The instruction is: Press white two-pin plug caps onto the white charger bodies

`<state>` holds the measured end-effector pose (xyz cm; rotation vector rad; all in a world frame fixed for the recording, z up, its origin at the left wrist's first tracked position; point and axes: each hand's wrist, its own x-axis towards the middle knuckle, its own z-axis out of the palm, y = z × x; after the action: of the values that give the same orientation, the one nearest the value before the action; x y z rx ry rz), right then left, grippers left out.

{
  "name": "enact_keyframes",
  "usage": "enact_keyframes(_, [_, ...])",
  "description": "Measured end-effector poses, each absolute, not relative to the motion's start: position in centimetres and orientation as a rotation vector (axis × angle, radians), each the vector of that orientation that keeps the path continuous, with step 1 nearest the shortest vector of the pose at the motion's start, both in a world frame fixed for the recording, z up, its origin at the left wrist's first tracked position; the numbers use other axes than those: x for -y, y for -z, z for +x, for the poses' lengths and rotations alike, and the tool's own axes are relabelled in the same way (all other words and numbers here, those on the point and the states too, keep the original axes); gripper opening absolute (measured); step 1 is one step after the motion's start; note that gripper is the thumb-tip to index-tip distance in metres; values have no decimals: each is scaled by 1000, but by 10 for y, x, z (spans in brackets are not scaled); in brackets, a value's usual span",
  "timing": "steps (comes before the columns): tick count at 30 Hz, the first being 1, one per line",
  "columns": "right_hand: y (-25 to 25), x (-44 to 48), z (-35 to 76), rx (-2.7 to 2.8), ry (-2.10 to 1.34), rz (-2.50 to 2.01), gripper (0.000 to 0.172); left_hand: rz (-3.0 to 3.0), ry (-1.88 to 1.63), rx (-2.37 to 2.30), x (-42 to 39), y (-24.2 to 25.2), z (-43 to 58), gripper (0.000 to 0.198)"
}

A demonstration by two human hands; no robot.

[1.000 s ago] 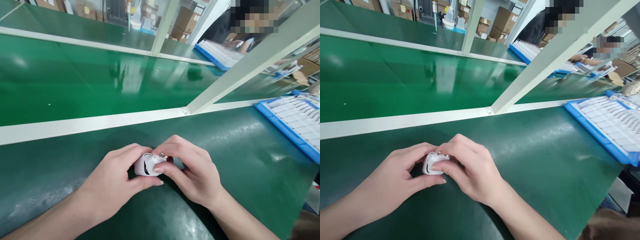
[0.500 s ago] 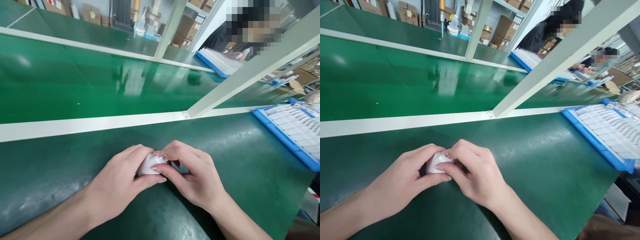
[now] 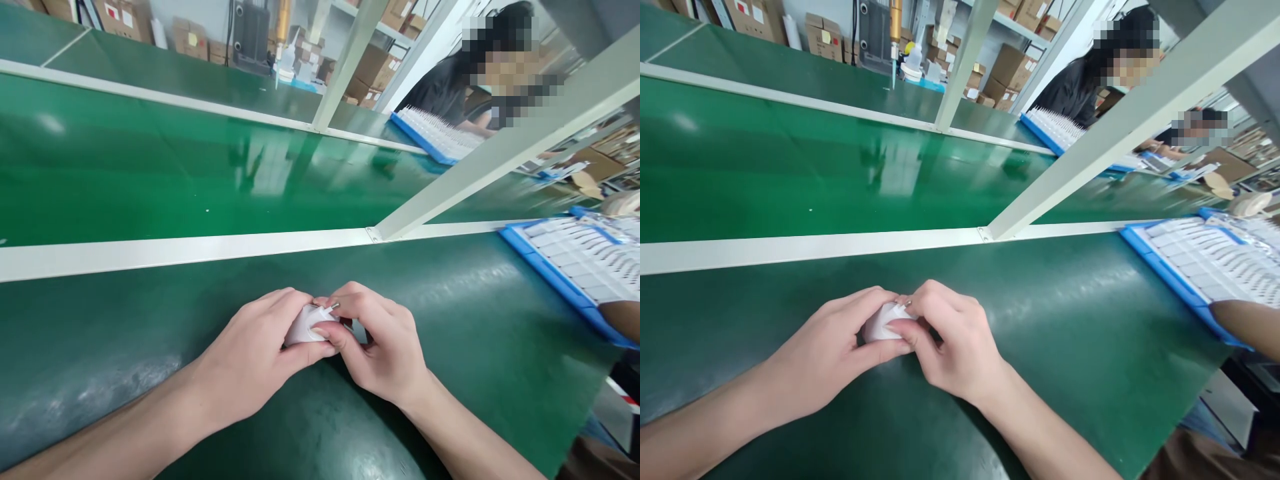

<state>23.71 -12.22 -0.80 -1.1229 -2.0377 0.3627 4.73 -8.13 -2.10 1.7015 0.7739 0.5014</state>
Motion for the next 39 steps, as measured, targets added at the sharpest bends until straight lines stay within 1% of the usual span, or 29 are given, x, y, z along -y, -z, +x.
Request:
enact_keyframes(2, [9,121,241,1987,-523,-1137,14,1776,-518,-763,81,23,46,25])
enact_keyframes(4, [7,121,247,1924,-766,-1157,15,1874,-519,-750,82,24,46,31])
enact_keyframes(6, [-1,120,252,1891,-1003,-1153,15,1983,-493,-721,83,26,47,31])
enact_keyframes(8, [-12,120,256,1947,-1127,-1145,18,2084,-449,-676,84,26,48,26])
enact_keyframes(10, [-25,120,256,2098,-1113,-1140,23,2148,-414,-653,84,26,50,23])
enact_keyframes(12, [-34,121,254,2294,-1024,-1149,32,2163,-390,-669,84,26,51,23])
enact_keyframes(15, [-37,123,249,2486,-976,-1162,40,2179,-364,-655,84,28,52,24])
enact_keyframes(18, [-29,127,246,2498,-952,-1166,43,2216,-370,-597,85,31,53,24])
enact_keyframes(23, [-26,129,240,2414,-892,-1176,48,2197,-363,-627,85,30,54,26])
enact_keyframes(26, [-31,128,236,2405,-916,-1245,46,2202,-353,-642,85,28,54,27])
enact_keyframes(32, [-34,137,232,2345,-942,-1337,31,2251,-319,-676,86,25,53,27])
enact_keyframes(36, [-32,144,229,2296,-880,-1393,29,2233,-297,-702,85,25,53,25])
enact_keyframes(39, [-36,144,228,2364,-875,-1398,24,2246,-303,-702,85,26,52,24])
